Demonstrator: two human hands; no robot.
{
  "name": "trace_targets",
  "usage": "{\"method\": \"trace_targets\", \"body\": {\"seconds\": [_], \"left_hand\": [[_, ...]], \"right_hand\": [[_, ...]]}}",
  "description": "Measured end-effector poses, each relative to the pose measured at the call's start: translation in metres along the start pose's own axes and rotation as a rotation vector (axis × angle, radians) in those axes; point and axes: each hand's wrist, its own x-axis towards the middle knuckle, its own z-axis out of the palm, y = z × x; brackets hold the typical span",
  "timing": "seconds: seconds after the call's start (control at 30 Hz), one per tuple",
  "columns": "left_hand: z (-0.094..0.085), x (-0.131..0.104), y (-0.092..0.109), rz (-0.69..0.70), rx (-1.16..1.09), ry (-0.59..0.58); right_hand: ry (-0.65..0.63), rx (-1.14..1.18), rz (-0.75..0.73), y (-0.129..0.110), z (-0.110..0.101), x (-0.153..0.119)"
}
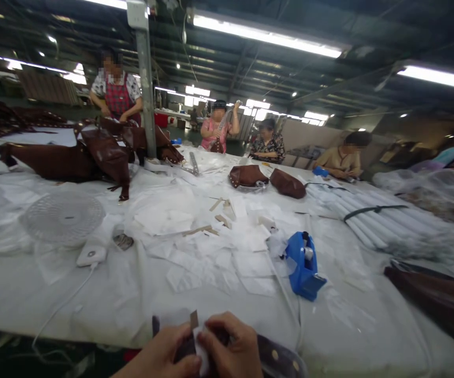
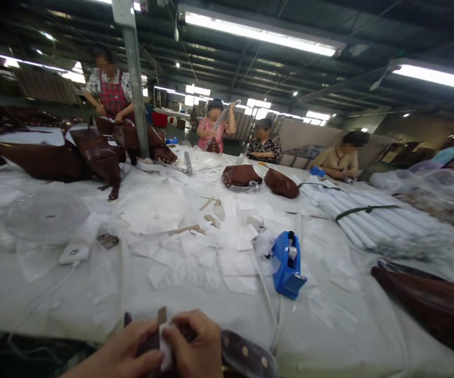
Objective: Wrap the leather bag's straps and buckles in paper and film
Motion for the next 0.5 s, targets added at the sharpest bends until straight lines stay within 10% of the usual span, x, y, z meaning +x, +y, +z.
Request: {"method": "trace_targets", "body": {"seconds": [0.27,0.5], "left_hand": [[-0.007,0.003,-0.010,-0.122,-0.227,-0.040],[-0.007,-0.003,-0.004,-0.095,-0.069,-0.033]], "right_hand": [[-0.214,-0.286,-0.614,0.006,-0.017,-0.001],[-0.371,-0.444,-0.610,-0.004,-0.022,0.003]]}}
